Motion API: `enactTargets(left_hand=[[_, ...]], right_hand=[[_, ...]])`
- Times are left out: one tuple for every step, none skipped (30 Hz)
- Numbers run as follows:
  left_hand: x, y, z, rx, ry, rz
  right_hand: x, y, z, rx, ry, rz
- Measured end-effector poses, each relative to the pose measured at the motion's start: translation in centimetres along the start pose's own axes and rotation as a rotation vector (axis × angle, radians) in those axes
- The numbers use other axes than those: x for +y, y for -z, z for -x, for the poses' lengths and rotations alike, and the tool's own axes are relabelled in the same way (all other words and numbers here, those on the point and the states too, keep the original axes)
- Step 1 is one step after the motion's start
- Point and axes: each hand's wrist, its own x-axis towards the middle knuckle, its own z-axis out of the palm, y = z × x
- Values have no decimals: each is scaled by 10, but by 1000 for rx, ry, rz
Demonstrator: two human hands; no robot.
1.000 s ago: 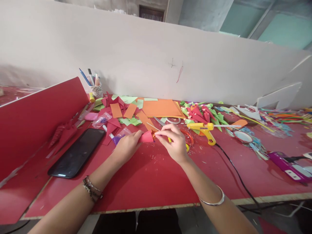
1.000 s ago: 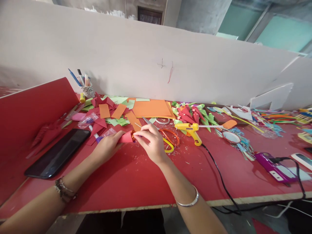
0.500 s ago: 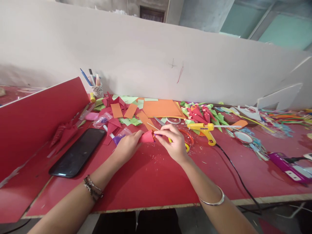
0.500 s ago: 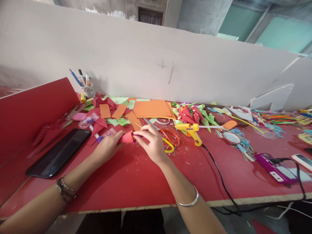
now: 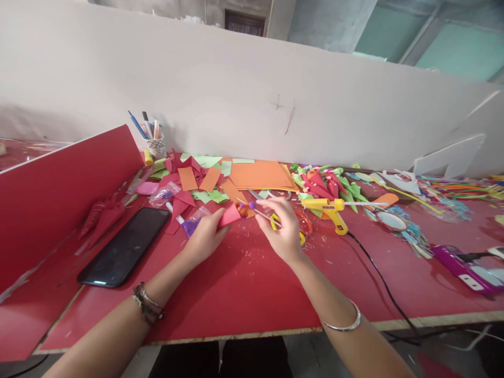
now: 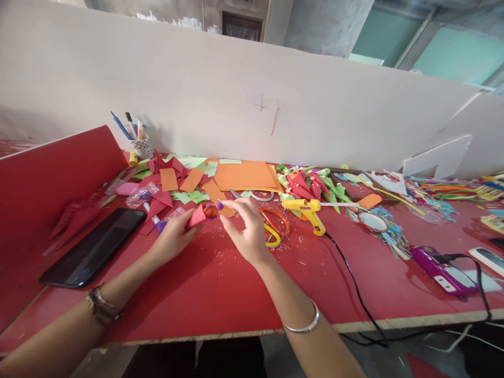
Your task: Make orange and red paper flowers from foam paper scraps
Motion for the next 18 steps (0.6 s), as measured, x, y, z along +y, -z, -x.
enactTargets(left_hand=[[2, 0, 0, -8, 52, 126], [4, 1, -1, -30, 96, 255], [7, 2, 0, -66, 127, 373], [9, 3, 0, -104, 140, 467], [12, 5, 0, -134, 140, 530], [14, 6, 1, -153, 135, 566], [15, 7, 1, -168, 131, 585], [16, 8, 1, -180, 128, 593], [17, 9, 2, -189, 126, 594], [17, 9, 2, -197, 124, 591], [17, 8, 2, -205, 124, 586], [16, 8, 2, -211, 125, 582], [16, 7, 1, -215, 127, 576], [16, 6, 1, -218, 129, 574], [15, 5, 1, -221, 132, 574], [15, 5, 1, -224, 136, 577], [15, 4, 2, -225, 138, 581], [14, 3, 2, -226, 140, 588]], right_hand=[[1, -1, 0, 49, -35, -22], [3, -3, 0, 85, -74, -44], [5, -4, 1, 100, -109, -63], [6, -7, 2, 89, -135, -76], [8, -9, 3, 53, -150, -86], [9, -11, 5, 4, -153, -92], [9, -13, 7, -50, -148, -94], [8, -15, 8, -102, -138, -96], [7, -17, 9, -146, -128, -98], [6, -18, 11, -178, -119, -100], [5, -19, 11, -197, -112, -101], [3, -19, 12, -205, -108, -100], [2, -19, 12, -204, -105, -98], [1, -19, 12, -200, -100, -91], [0, -18, 12, -198, -91, -82], [0, -18, 12, -197, -77, -69], [-1, -18, 12, -199, -60, -54], [-1, -18, 12, -201, -41, -37]])
